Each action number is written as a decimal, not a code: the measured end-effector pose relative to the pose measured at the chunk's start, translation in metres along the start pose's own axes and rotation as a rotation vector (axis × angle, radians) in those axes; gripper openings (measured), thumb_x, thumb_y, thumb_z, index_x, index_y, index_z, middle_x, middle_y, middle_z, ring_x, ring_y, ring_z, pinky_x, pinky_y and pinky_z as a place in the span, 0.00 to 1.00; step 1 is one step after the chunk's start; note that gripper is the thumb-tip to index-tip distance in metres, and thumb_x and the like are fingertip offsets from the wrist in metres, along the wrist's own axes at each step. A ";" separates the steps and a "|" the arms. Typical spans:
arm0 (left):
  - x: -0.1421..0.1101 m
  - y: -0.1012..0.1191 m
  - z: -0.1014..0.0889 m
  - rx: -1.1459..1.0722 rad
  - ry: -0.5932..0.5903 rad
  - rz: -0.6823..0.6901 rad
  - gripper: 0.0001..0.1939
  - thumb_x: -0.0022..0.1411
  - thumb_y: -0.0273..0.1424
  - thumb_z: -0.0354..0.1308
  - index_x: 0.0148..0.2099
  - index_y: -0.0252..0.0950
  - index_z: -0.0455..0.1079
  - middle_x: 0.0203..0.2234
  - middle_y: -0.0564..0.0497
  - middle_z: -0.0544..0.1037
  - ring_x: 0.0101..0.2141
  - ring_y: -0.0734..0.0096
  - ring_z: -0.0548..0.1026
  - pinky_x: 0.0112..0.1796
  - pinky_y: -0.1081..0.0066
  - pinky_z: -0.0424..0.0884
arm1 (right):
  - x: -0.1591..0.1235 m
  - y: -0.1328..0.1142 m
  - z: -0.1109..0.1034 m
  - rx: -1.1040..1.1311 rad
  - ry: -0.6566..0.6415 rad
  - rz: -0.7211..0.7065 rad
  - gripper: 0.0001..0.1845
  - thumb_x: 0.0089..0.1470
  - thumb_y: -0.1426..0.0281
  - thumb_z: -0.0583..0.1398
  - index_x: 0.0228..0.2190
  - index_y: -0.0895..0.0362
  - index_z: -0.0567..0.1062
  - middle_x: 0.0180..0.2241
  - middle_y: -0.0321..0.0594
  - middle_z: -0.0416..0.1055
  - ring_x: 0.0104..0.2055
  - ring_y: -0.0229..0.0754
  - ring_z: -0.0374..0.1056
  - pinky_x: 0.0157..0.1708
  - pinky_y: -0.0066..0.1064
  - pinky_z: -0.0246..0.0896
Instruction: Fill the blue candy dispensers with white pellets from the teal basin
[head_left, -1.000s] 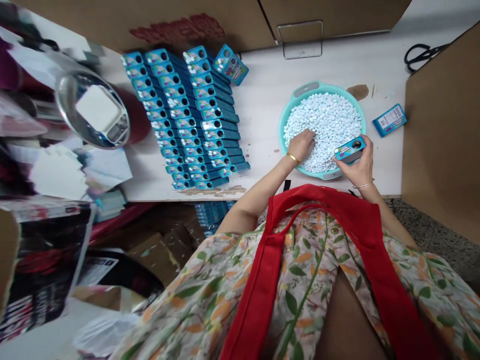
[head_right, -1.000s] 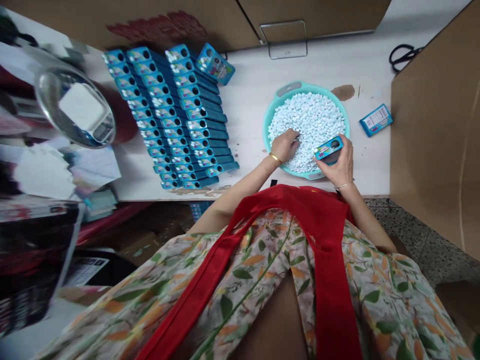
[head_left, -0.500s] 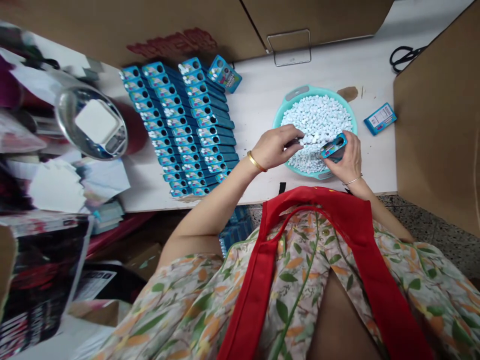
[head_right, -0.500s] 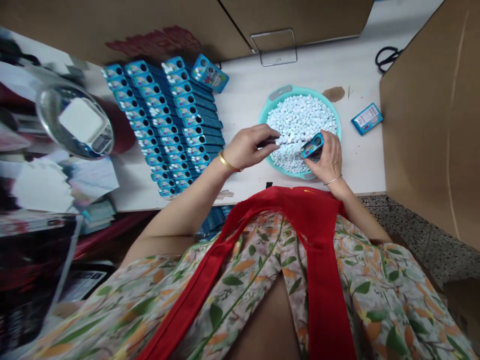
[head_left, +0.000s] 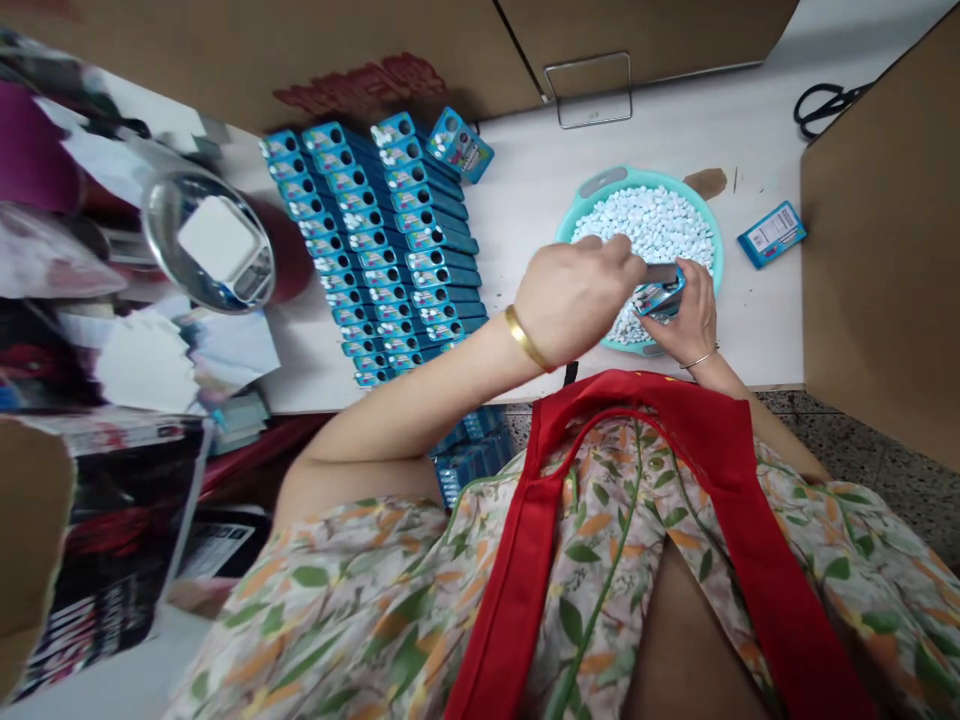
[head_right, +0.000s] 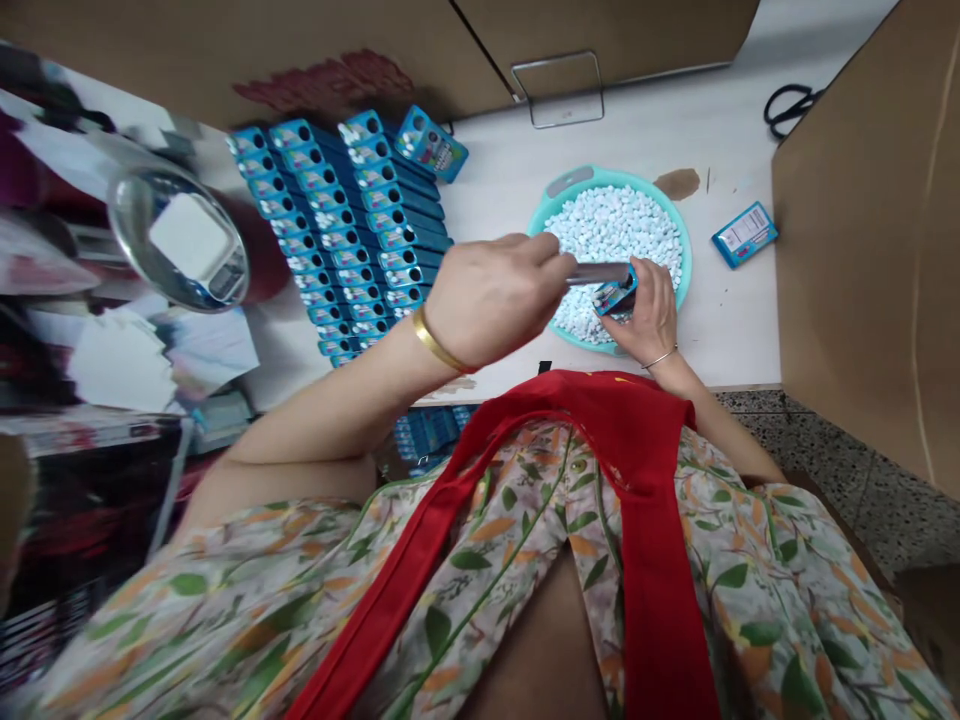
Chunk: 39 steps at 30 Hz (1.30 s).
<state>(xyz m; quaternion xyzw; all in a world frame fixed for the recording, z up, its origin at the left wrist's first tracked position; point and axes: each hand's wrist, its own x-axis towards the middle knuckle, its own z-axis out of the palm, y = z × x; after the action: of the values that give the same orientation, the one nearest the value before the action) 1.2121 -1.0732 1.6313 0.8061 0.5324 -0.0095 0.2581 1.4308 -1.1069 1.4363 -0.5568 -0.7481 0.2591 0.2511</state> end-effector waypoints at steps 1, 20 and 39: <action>-0.003 -0.016 0.007 -0.007 0.048 -0.037 0.13 0.77 0.29 0.49 0.50 0.35 0.76 0.44 0.42 0.77 0.51 0.50 0.79 0.49 0.55 0.73 | 0.000 0.001 -0.003 0.007 0.001 0.009 0.52 0.56 0.41 0.65 0.70 0.55 0.58 0.68 0.59 0.65 0.73 0.66 0.61 0.76 0.71 0.55; 0.044 -0.105 0.177 -0.384 0.025 -0.171 0.18 0.72 0.34 0.56 0.60 0.36 0.75 0.55 0.39 0.82 0.54 0.55 0.79 0.58 0.59 0.74 | -0.019 0.024 -0.026 0.040 0.052 0.139 0.56 0.52 0.43 0.69 0.70 0.57 0.55 0.66 0.61 0.63 0.71 0.68 0.63 0.72 0.71 0.60; 0.013 0.028 -0.006 0.275 -0.102 0.082 0.19 0.75 0.21 0.47 0.50 0.32 0.81 0.43 0.38 0.82 0.47 0.55 0.82 0.42 0.63 0.75 | -0.007 0.004 0.004 0.027 0.010 -0.036 0.52 0.58 0.43 0.64 0.72 0.55 0.56 0.68 0.58 0.65 0.73 0.66 0.61 0.77 0.72 0.52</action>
<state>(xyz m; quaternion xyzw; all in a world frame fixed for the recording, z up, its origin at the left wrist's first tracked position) 1.2407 -1.0675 1.6443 0.8534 0.4789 -0.1129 0.1721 1.4332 -1.1128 1.4300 -0.5412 -0.7532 0.2620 0.2667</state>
